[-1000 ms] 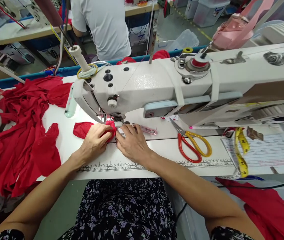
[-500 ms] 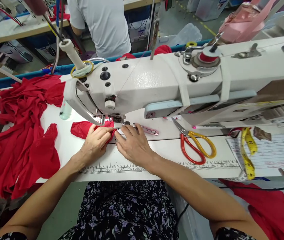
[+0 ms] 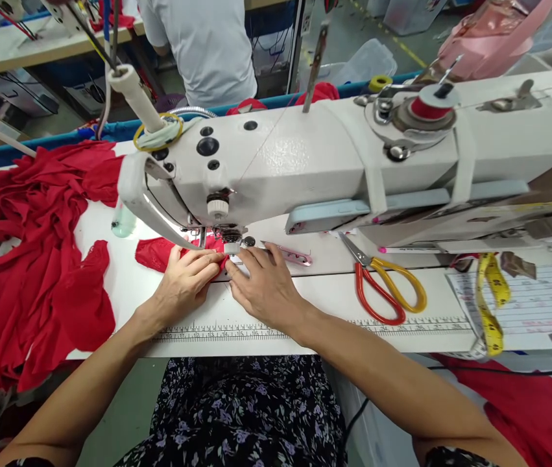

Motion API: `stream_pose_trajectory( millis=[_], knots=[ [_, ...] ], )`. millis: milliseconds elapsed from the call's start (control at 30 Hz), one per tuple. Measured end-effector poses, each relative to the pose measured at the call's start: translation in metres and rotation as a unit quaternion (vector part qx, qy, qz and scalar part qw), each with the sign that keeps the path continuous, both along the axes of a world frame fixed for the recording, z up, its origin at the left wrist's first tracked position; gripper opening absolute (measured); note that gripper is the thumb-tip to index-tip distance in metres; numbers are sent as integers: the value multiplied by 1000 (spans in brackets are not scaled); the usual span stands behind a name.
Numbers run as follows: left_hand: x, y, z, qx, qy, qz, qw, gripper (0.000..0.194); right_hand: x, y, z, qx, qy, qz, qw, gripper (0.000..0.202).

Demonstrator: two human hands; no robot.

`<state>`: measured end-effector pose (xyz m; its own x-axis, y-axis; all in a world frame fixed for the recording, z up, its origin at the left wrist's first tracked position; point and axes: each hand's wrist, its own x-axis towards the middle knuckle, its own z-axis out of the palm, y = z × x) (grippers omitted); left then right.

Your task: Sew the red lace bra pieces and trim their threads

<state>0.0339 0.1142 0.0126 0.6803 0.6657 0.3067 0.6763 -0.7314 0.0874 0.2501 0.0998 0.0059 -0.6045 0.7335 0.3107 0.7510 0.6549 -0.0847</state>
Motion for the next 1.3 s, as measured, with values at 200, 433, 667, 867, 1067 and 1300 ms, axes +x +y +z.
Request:
stream_pose_trajectory(
  millis=[200,433,667,867,1067,1300],
  knots=[
    [1,0,2,19,14,-3,1000,31,2,2,-1,8,4,0,1000,34],
    [3,1,9,10,37,-27,999,33,3,3,1,14,34,4,999,29],
    [1,1,4,41,43,-51,997,30,5,15,4,-9,98,-14,995,29],
    [0,1,0,75,19,-55,995,22,7,26,6,-4,19,30,999,37],
    [0,3,-3,83,-14,-50,995,24,7,19,-4,40,16,28,999,37],
    [-1,6,-2,83,-18,-48,995,21,5,15,-5,29,-10,8,999,42]
  ],
)
